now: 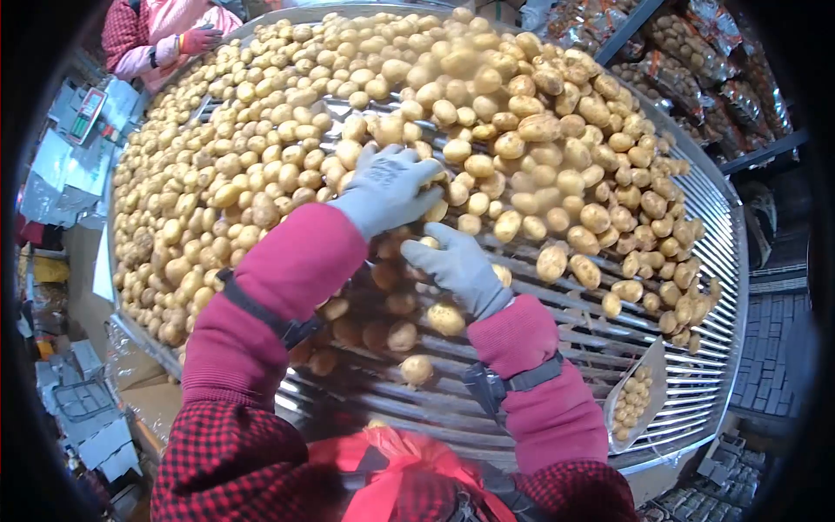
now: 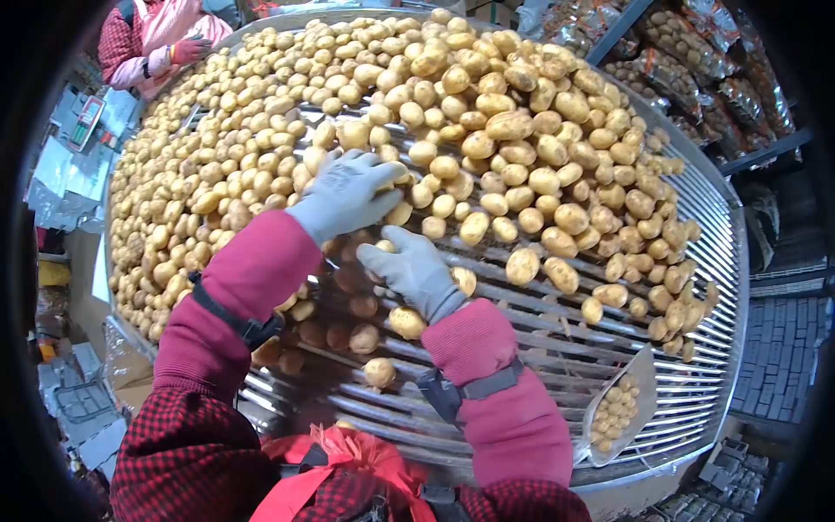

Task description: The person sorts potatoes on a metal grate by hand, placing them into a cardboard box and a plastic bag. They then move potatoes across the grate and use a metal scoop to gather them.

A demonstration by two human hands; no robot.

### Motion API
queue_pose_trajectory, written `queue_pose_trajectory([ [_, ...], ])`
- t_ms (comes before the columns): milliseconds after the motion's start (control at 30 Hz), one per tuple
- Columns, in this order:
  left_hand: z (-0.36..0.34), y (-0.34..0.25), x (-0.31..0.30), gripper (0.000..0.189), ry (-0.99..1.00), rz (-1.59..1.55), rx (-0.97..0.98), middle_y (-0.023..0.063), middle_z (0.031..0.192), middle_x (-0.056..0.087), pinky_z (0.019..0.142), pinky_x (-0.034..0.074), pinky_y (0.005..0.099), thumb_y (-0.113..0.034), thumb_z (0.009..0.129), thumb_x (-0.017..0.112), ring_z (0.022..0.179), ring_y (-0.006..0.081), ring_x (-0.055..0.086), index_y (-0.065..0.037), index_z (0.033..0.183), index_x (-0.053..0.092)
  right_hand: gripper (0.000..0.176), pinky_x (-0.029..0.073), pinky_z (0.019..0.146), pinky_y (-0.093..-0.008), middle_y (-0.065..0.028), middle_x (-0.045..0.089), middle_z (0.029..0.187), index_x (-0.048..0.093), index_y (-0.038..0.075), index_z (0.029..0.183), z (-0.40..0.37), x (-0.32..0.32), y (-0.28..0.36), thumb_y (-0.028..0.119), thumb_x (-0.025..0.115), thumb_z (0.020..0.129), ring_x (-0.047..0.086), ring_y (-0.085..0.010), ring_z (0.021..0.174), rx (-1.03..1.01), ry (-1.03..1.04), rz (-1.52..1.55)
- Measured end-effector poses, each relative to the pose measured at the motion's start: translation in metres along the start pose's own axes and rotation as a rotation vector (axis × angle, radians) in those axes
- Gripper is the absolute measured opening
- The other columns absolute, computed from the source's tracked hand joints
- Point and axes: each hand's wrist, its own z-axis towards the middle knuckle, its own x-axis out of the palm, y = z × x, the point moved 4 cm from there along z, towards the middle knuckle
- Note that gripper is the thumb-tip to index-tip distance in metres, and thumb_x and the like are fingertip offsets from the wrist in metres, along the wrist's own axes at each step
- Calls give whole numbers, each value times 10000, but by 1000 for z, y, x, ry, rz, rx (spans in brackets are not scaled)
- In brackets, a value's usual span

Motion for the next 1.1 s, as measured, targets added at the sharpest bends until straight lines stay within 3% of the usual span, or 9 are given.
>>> queue_pose_trajectory([
  [167, -79, 39, -46, 325, 43, -132, -119, 107, 1192, 694, 1048, 429, 557, -308, 908, 713, 1209, 351, 606, -170, 1202, 720, 604, 502, 614, -231, -22, 691, 934, 518, 13, 1498, -45, 78, -14, 310, 710, 1008, 638, -87, 730, 185, 346, 168],
  [267, -133, 49, -66, 315, 34, 88, -110, 80, 1228, 689, 1101, 399, 543, -235, 865, 746, 1298, 372, 554, -155, 1168, 718, 531, 546, 704, -247, -78, 709, 945, 522, -10, 1468, -71, 81, -26, 297, 624, 1046, 683, -157, 821, 3, 305, 435],
  [333, -162, 61, -80, 311, -81, 178, -95, 57, 1272, 678, 1118, 386, 542, -226, 845, 756, 1348, 374, 519, -166, 1149, 727, 522, 621, 784, -338, -172, 672, 1186, 507, 3, 1472, -74, 57, -50, 308, 602, 1059, 703, -250, 897, 1, 405, 720],
  [433, -180, 76, -95, 305, 45, 294, -151, 59, 1316, 662, 1109, 387, 549, -223, 834, 763, 1341, 376, 519, -160, 1131, 731, 558, 659, 625, -298, -188, 678, 1259, 482, 41, 1493, -94, 43, -43, 394, 579, 1071, 745, -304, 1019, 20, 237, 1079],
  [533, -158, 72, -100, 301, -10, 338, -173, 73, 1265, 683, 1075, 423, 510, -191, 834, 769, 1273, 352, 571, -134, 1126, 725, 571, 663, 629, -327, -201, 678, 1271, 547, 75, 1429, -99, 21, -46, 508, 563, 1058, 728, -338, 1066, -81, 134, 1063],
  [733, -47, 8, -49, 344, -215, -22, 272, 47, 1134, 720, 971, 476, 427, -145, 838, 770, 1058, 261, 669, -133, 1177, 715, 571, 566, 605, -328, -182, 686, 1263, 609, 86, 1373, -101, 5, -50, 557, 538, 1059, 710, -306, 947, -120, 31, 1140],
  [933, 50, -16, 18, 319, 422, 164, 139, 96, 1060, 744, 872, 569, 458, -242, 967, 635, 1034, 284, 732, -147, 1265, 695, 521, 554, 601, -317, -124, 718, 1174, 631, 134, 1330, -118, -9, -57, 565, 549, 1049, 706, -288, 924, -118, -138, 1091],
  [1000, 58, -3, 27, 490, 514, 125, 126, 93, 1130, 758, 866, 586, 425, -197, 974, 634, 1029, 288, 744, -206, 1460, 572, 533, 564, 611, -331, -113, 726, 1122, 626, 127, 1346, -120, -22, -59, 564, 549, 1051, 703, -283, 912, -120, -256, 893],
  [1100, 64, -9, 20, 550, 589, 90, 290, 83, 1165, 754, 867, 581, 435, -179, 969, 640, 1051, 279, 743, -230, 1506, 533, 609, 620, 619, -297, -144, 719, 1161, 573, 59, 1382, -120, -21, -57, 574, 517, 1062, 739, -274, 953, -142, -218, 957],
])
